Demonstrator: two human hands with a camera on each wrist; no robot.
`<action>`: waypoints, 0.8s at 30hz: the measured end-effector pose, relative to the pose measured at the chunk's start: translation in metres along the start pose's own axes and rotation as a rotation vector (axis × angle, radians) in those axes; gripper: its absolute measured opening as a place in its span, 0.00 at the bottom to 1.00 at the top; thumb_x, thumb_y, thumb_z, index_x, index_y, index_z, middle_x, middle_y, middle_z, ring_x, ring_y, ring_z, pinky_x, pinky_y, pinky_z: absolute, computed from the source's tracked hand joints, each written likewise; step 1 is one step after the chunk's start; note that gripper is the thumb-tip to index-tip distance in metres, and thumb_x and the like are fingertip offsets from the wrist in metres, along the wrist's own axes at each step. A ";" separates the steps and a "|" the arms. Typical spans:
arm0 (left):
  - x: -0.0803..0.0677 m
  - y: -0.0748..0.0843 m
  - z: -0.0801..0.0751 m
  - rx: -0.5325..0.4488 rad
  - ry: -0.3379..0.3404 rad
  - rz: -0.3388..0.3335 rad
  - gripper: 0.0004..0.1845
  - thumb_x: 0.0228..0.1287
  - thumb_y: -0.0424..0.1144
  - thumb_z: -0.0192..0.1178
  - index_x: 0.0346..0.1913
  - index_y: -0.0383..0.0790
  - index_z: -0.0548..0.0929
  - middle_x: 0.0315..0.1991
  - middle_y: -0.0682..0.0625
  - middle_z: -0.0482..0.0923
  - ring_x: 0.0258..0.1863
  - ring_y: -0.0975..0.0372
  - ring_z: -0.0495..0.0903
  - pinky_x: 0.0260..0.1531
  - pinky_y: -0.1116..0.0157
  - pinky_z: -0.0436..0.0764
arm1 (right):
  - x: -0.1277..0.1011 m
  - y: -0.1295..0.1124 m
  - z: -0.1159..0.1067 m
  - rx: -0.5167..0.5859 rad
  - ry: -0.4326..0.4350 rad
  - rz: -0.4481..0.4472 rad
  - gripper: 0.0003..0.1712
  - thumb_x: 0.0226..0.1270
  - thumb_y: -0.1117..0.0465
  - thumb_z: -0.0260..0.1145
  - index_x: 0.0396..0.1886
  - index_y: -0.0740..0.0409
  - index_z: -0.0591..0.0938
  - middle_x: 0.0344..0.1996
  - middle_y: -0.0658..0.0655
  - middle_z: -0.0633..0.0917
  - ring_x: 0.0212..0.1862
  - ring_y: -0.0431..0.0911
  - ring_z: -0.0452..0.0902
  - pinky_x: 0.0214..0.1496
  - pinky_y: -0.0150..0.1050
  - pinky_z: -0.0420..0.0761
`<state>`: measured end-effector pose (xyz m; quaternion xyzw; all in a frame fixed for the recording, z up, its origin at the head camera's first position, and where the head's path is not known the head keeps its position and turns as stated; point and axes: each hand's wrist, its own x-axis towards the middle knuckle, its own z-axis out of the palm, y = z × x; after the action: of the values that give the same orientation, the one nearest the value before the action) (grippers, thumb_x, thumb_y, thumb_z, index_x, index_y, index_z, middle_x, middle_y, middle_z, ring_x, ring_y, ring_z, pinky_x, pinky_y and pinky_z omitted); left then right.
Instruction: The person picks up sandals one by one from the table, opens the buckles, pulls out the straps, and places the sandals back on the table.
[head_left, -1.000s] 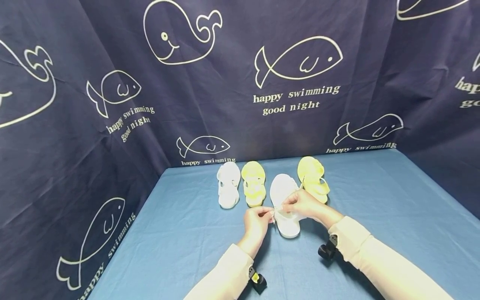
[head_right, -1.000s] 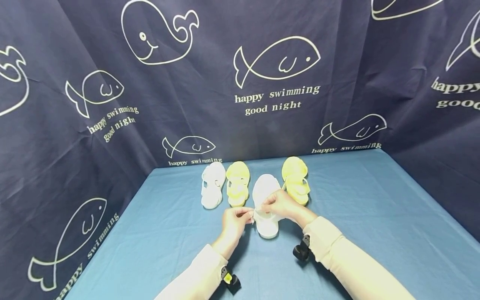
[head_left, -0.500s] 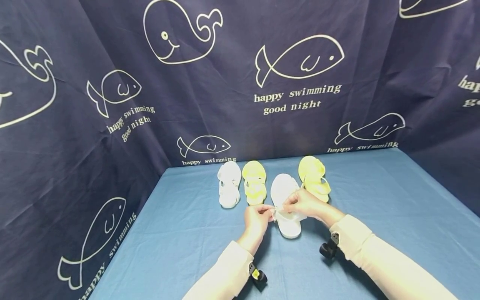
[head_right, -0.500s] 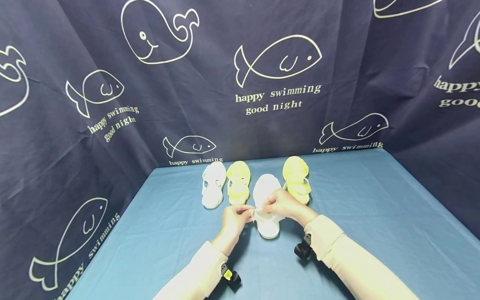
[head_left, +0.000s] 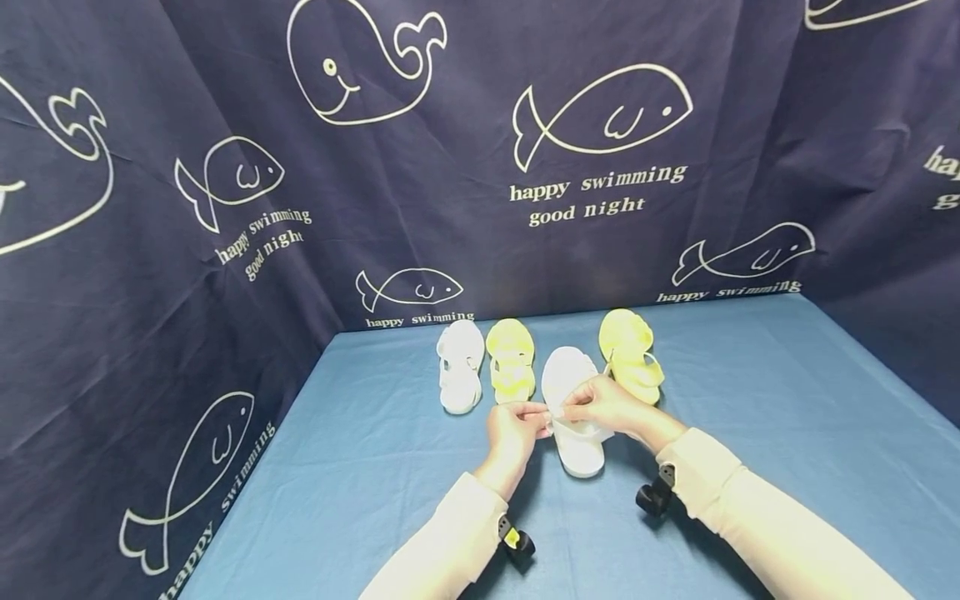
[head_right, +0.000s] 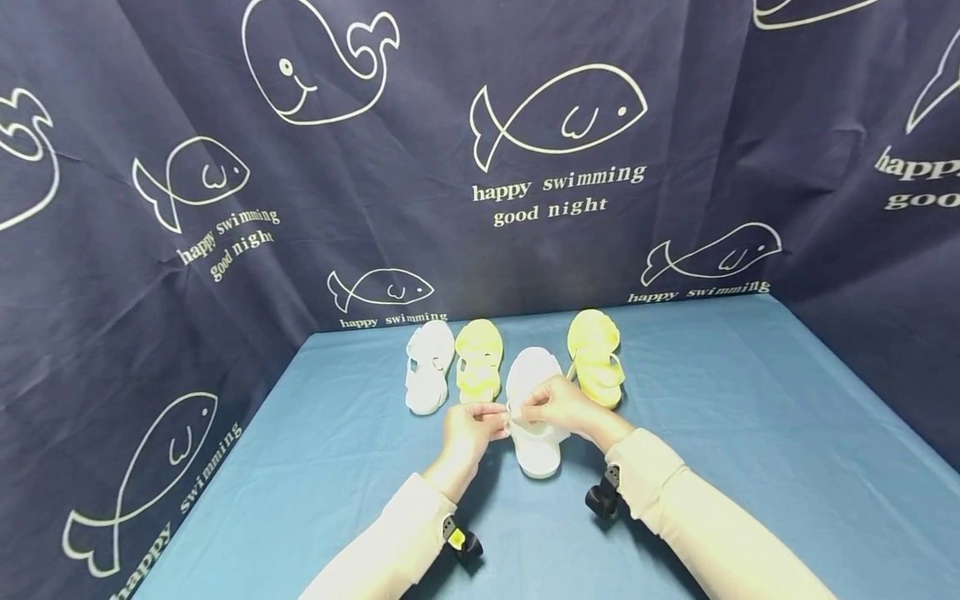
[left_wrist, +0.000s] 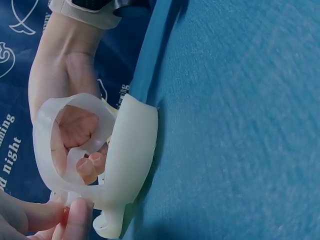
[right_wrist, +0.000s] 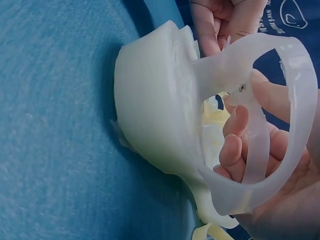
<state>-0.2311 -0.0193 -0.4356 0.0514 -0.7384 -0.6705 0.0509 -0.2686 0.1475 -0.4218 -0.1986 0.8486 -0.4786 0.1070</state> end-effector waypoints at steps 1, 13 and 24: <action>0.000 0.000 0.001 -0.011 -0.001 -0.004 0.05 0.52 0.20 0.64 0.34 0.22 0.86 0.23 0.40 0.84 0.19 0.66 0.80 0.27 0.67 0.86 | 0.000 -0.001 -0.001 -0.004 0.000 0.003 0.11 0.60 0.63 0.68 0.36 0.70 0.87 0.30 0.57 0.88 0.32 0.38 0.75 0.37 0.33 0.76; -0.008 -0.008 -0.008 -0.048 -0.092 -0.055 0.05 0.56 0.22 0.63 0.35 0.20 0.84 0.28 0.39 0.85 0.26 0.60 0.85 0.34 0.62 0.87 | 0.000 0.003 -0.002 -0.048 0.012 -0.003 0.11 0.58 0.62 0.69 0.33 0.67 0.87 0.27 0.55 0.88 0.30 0.39 0.75 0.32 0.32 0.76; -0.010 -0.013 -0.009 -0.132 -0.099 -0.095 0.07 0.56 0.21 0.63 0.38 0.18 0.83 0.29 0.42 0.84 0.27 0.61 0.84 0.36 0.61 0.87 | -0.003 -0.003 -0.001 -0.024 0.013 0.031 0.11 0.59 0.62 0.69 0.34 0.68 0.87 0.27 0.55 0.87 0.31 0.39 0.74 0.33 0.31 0.74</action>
<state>-0.2202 -0.0279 -0.4477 0.0494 -0.6908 -0.7212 -0.0142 -0.2659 0.1479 -0.4193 -0.1836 0.8579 -0.4679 0.1066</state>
